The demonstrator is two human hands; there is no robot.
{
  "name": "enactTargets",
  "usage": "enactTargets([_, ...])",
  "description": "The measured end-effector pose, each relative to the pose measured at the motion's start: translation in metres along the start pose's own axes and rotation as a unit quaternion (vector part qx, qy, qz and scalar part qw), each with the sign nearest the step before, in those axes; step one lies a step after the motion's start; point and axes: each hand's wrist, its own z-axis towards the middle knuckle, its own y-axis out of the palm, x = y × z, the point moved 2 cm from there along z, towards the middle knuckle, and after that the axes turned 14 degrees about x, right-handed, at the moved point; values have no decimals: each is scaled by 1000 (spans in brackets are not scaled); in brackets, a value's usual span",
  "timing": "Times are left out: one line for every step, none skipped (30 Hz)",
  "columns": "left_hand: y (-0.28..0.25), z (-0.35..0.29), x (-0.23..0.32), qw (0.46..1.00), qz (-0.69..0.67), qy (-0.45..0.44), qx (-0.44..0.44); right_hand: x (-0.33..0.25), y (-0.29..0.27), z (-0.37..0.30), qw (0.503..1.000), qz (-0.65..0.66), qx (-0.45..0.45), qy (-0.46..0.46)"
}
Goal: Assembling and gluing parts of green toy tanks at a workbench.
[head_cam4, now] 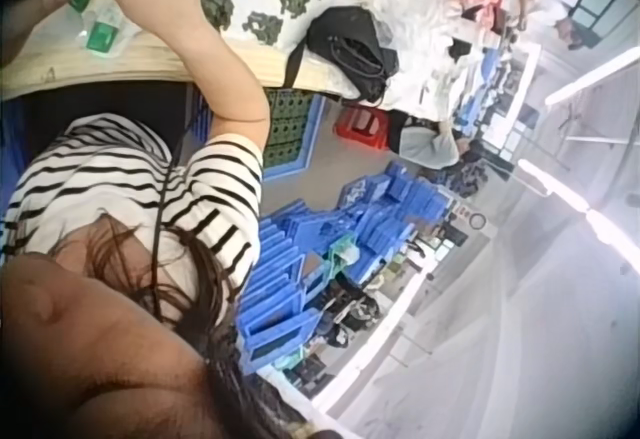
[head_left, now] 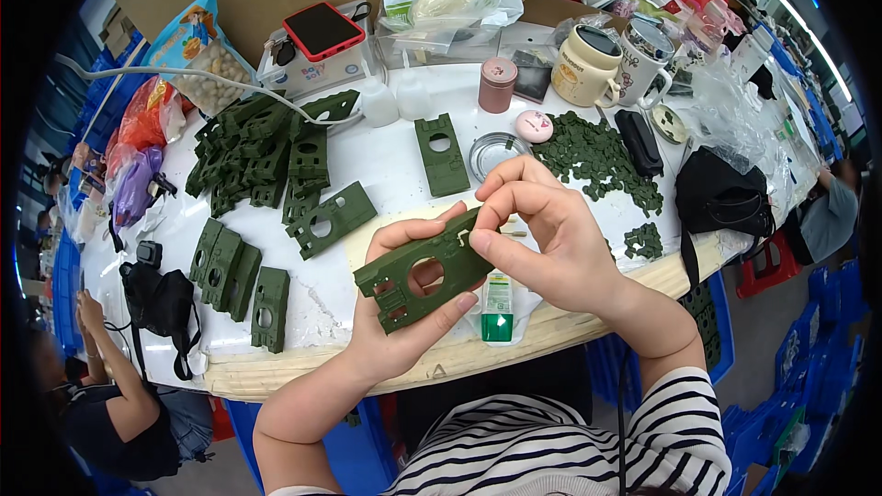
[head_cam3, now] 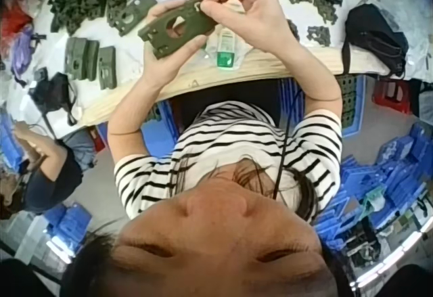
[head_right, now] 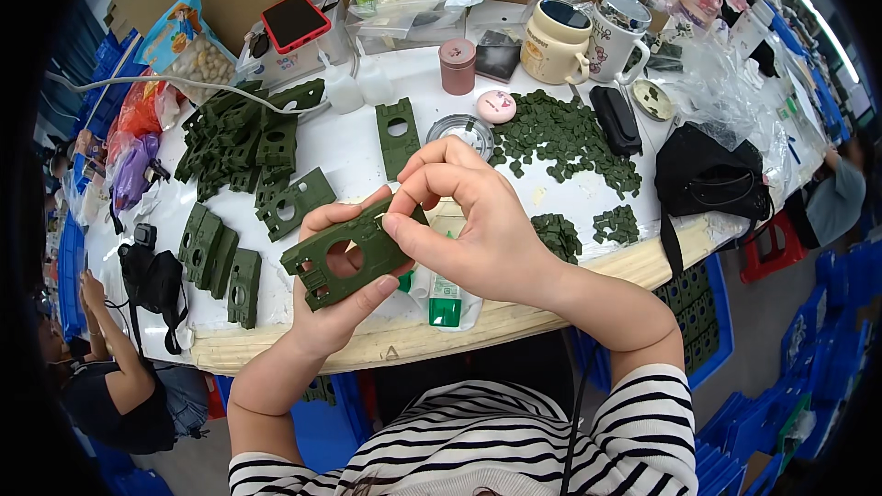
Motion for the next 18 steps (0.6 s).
enactTargets([0,0,0,1000,1,3,-1,0,0,0,1000,-1,-1,-1])
enactTargets([0,0,-1,1000,1,3,0,0,0,0,1000,-2,-2,-2])
enactTargets([0,0,-1,1000,1,2,2,0,0,0,1000,-2,-3,-3])
enactTargets([0,0,-1,1000,1,2,3,-1,1,0,1000,-5,0,-3])
enactTargets([0,-1,-1,1000,3,5,3,-2,1,0,1000,-8,1,-2])
enactTargets([0,-1,-1,1000,6,7,4,-2,1,-1,1000,-11,3,-1])
enactTargets([0,-1,-1,1000,8,9,4,-1,2,-1,1000,-13,4,-5])
enactTargets([0,-1,-2,1000,7,11,4,0,2,-1,1000,-15,6,-10])
enactTargets([1,-1,-2,1000,7,14,4,0,2,-1,1000,-18,7,-14])
enactTargets([1,-1,-2,1000,6,16,4,0,2,-1,1000,-18,8,-15])
enactTargets([1,-1,-2,1000,8,17,4,-1,3,-1,1000,-19,10,-15])
enactTargets([1,-1,-2,1000,10,18,5,-1,3,-1,1000,-19,11,-16])
enactTargets([1,-1,-2,1000,11,20,5,-1,3,-1,999,-24,11,-21])
enactTargets([1,-1,-2,1000,12,19,5,-1,3,-1,999,-29,11,-26])
enactTargets([1,-1,-2,1000,13,19,4,-1,3,-1,999,-35,12,-30])
enactTargets([1,-1,-2,1000,13,19,4,-1,3,-1,999,-39,12,-31])
enactTargets([1,-1,-2,1000,15,26,3,-3,3,-1,998,-44,13,-33])
enactTargets([1,-1,-2,999,18,33,2,-4,4,-1,998,-49,13,-34])
